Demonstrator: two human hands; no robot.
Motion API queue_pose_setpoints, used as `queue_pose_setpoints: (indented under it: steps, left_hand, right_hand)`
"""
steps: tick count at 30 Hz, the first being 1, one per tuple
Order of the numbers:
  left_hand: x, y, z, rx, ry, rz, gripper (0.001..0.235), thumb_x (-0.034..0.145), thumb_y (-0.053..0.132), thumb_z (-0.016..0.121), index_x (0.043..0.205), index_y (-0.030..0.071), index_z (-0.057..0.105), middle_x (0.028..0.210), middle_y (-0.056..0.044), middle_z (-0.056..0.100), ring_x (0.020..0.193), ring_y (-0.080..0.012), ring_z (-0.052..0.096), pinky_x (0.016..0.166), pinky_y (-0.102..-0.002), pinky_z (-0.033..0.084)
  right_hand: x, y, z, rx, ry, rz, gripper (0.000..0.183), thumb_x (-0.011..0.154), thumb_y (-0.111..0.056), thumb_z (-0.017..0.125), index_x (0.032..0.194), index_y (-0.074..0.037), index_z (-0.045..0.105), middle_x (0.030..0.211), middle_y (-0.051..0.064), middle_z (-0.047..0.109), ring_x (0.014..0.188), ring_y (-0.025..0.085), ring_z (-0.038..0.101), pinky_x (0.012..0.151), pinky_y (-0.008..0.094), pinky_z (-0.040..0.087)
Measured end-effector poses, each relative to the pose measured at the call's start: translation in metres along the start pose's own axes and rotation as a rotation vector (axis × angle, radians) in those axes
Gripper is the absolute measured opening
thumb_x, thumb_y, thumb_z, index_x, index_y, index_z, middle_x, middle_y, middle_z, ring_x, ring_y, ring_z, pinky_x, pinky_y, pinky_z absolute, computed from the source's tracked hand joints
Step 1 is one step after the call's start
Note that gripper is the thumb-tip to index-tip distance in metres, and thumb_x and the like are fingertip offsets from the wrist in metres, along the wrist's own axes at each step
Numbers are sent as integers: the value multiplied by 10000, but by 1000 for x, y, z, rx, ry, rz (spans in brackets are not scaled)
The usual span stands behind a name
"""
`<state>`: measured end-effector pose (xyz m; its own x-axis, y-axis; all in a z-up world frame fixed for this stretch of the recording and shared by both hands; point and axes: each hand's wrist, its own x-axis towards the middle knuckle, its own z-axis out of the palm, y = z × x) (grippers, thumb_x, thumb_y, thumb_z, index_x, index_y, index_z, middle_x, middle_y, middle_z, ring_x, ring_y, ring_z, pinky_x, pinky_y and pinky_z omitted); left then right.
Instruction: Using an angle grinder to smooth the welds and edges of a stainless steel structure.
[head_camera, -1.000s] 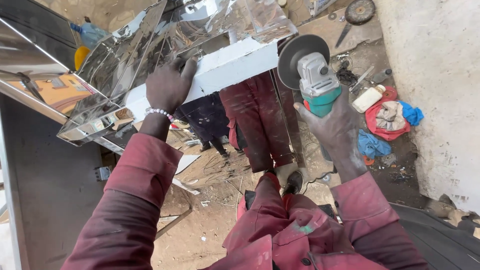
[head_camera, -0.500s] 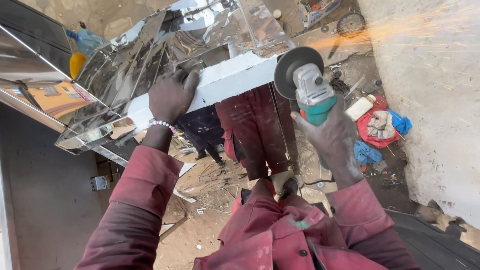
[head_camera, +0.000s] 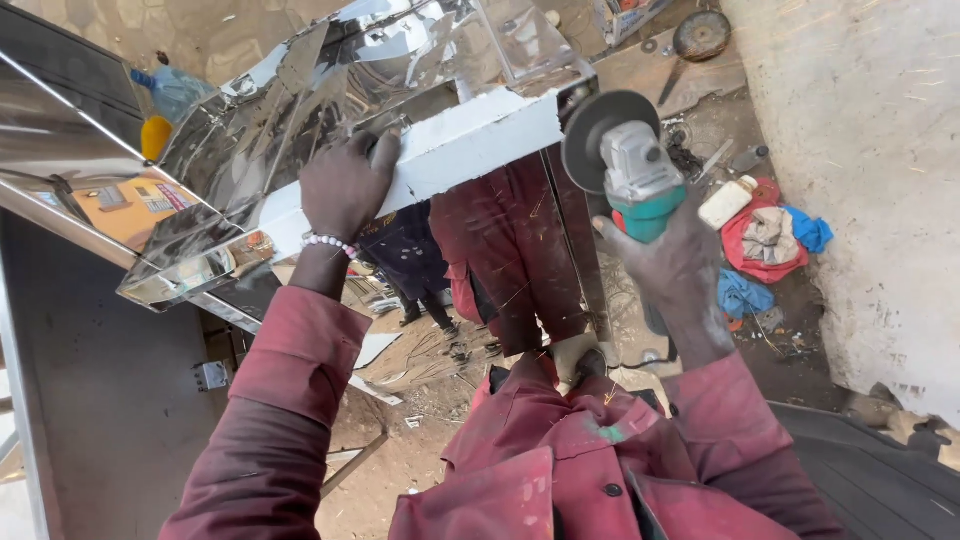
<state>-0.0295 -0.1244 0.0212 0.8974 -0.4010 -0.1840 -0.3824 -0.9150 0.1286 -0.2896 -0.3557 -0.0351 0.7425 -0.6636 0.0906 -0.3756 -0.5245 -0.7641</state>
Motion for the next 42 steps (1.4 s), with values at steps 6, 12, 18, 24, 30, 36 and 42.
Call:
queue_pose_setpoints:
  steps: [6, 12, 18, 24, 30, 36, 42]
  left_hand:
    - [-2, -7, 3, -9, 4, 22, 784, 1012, 675, 245, 1166, 88, 740, 1078, -259, 719, 1141, -463, 640, 938, -537, 470]
    - [2, -7, 2, -25, 27, 51, 757, 1003, 653, 254, 1169, 97, 741, 1061, -260, 711, 1111, -480, 641, 931, -538, 471]
    - [2, -9, 2, -40, 57, 51, 698, 996, 599, 292, 1168, 92, 739, 1049, -264, 714, 1085, -477, 652, 937, -537, 472]
    - [7, -15, 10, -37, 57, 47, 700, 979, 622, 287, 1146, 121, 746, 1023, -249, 723, 1074, -475, 660, 943, -527, 468]
    - [4, -15, 8, -69, 87, 69, 711, 982, 623, 299, 1147, 99, 751, 1041, -263, 721, 1065, -484, 663, 949, -529, 470]
    - [-1, -10, 2, -85, 53, 62, 682, 990, 598, 308, 1162, 101, 741, 1089, -256, 711, 1084, -490, 647, 958, -529, 471]
    - [22, -29, 29, -65, 135, 135, 844, 969, 617, 154, 1314, 64, 691, 480, 42, 364, 431, -136, 392, 389, -299, 290]
  right_hand:
    - [-5, -11, 6, 73, 3, -31, 756, 835, -262, 923, 1275, 108, 431, 952, 357, 633, 896, 579, 687, 806, 661, 574]
    - [-7, -24, 8, 60, -90, 27, 739, 872, -268, 873, 1291, 112, 397, 1007, 366, 619, 958, 611, 662, 853, 702, 546]
    - [-7, -22, 5, -20, -9, 75, 775, 845, -320, 902, 1284, 90, 413, 1036, 349, 635, 972, 594, 665, 857, 691, 539]
    - [4, -40, 12, 49, 18, 7, 742, 861, -272, 904, 1279, 118, 431, 1031, 390, 636, 968, 622, 657, 860, 730, 536]
    - [-6, -11, 17, -29, -36, 245, 856, 802, -510, 888, 1334, -26, 423, 1177, 284, 642, 1084, 541, 643, 957, 654, 502]
    - [1, 5, 27, -8, 77, 64, 804, 849, -376, 925, 1337, 57, 455, 1105, 362, 657, 1029, 585, 659, 894, 673, 532]
    - [-25, 44, 20, -52, -87, 208, 931, 729, -526, 899, 1366, -22, 444, 1091, 216, 715, 934, 389, 697, 799, 525, 544]
